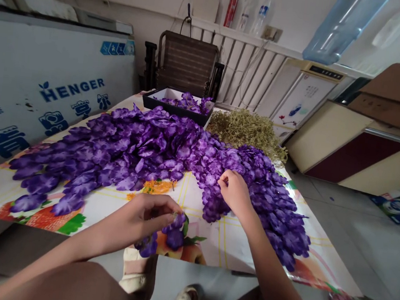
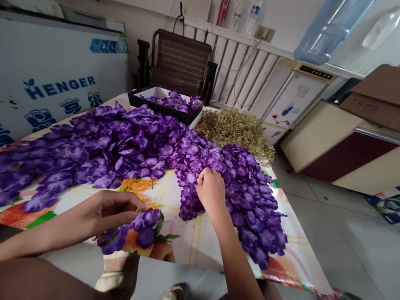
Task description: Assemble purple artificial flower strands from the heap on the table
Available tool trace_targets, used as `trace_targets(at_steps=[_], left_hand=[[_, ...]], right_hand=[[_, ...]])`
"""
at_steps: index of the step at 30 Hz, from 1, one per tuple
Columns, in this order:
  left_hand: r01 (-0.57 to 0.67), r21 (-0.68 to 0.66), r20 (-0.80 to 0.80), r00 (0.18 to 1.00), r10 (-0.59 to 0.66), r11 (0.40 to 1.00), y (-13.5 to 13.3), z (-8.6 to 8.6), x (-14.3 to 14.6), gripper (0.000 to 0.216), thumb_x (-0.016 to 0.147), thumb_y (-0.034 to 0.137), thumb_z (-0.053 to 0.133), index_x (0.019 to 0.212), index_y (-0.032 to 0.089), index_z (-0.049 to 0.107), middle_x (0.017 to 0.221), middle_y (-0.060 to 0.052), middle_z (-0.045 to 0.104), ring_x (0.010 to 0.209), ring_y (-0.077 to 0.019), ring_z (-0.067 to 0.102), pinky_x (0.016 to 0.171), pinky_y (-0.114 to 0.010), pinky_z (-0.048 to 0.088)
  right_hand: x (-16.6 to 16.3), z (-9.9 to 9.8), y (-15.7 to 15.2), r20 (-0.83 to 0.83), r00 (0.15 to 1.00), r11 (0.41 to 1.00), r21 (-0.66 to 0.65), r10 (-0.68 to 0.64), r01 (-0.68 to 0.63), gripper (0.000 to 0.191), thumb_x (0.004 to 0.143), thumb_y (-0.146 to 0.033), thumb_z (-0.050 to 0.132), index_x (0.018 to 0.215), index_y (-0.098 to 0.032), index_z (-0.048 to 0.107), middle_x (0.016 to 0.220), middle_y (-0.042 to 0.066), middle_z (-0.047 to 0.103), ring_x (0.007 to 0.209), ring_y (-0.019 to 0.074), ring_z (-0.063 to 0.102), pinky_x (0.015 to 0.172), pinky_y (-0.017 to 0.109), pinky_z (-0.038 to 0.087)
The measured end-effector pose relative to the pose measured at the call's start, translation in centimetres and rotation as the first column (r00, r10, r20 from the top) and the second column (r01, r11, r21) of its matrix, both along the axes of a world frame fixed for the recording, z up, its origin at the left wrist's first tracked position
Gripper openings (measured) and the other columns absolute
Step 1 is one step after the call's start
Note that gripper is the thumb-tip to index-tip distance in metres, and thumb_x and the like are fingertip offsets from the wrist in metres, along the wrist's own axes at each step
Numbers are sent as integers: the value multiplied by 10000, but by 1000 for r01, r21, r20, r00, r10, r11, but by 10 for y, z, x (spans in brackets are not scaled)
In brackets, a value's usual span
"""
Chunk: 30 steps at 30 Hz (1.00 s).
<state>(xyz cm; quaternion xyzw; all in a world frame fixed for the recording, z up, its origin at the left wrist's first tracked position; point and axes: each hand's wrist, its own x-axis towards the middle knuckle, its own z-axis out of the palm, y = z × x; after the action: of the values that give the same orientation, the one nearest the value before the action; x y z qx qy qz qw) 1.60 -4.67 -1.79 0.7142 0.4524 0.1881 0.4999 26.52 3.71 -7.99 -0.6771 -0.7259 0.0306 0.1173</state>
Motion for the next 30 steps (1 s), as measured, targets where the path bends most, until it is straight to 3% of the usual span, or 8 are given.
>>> trace_targets(at_steps=[7, 14, 19, 22, 25, 30], left_hand=[[4, -75, -23, 1000, -6, 997, -2, 10, 4, 305, 895, 442, 501, 1022, 202, 639, 863, -24, 652, 682, -148, 545, 562, -229, 378], [-6, -66, -36, 999, 3, 998, -1, 6, -1, 298, 900, 433, 479, 1035, 217, 634, 846, -14, 643, 736, -172, 563, 618, -248, 404], [-59, -77, 95, 993, 66, 995, 6, 2, -1, 279, 915, 307, 405, 1014, 193, 639, 877, -25, 631, 817, -172, 555, 736, -269, 416], [-118, -121, 199, 970, 141, 986, 19, -1, 11, 289, 902, 348, 413, 934, 139, 610, 713, -14, 566, 660, -144, 521, 598, -255, 396], [-157, -108, 190, 966, 175, 982, 33, -5, 29, 280, 878, 413, 479, 912, 142, 539, 596, 35, 499, 537, -109, 450, 501, -224, 321], [-70, -70, 214, 973, 83, 995, 39, -11, 49, 259, 852, 399, 531, 746, 167, 486, 507, 80, 405, 463, -74, 330, 453, -201, 247]], right_hand=[[1, -8, -1, -67, 996, 989, -136, 55, -63, 247, 904, -298, 568, 1106, -157, 592, 1135, 76, 611, 977, 209, 613, 833, 420, 515], [8, 0, 1, -326, 943, 993, -74, 62, -91, 201, 909, -296, 562, 1031, -144, 609, 1016, 53, 641, 859, 173, 633, 761, 370, 531], [11, 14, -2, -628, 767, 990, 44, 131, -133, 113, 864, -247, 562, 790, -162, 553, 722, -16, 588, 676, 141, 599, 654, 302, 503], [3, 24, -12, -782, 599, 979, 70, 172, -189, 85, 843, -271, 505, 788, -210, 482, 594, -58, 518, 532, 128, 564, 540, 260, 472], [-9, 36, -29, -865, 462, 965, 88, 196, -246, 91, 828, -299, 527, 809, -220, 487, 580, -68, 508, 476, 107, 524, 490, 235, 431], [-14, 49, -52, -916, 359, 942, 53, 178, -331, 78, 808, -281, 590, 818, -211, 558, 586, -56, 539, 470, 97, 514, 465, 218, 405]])
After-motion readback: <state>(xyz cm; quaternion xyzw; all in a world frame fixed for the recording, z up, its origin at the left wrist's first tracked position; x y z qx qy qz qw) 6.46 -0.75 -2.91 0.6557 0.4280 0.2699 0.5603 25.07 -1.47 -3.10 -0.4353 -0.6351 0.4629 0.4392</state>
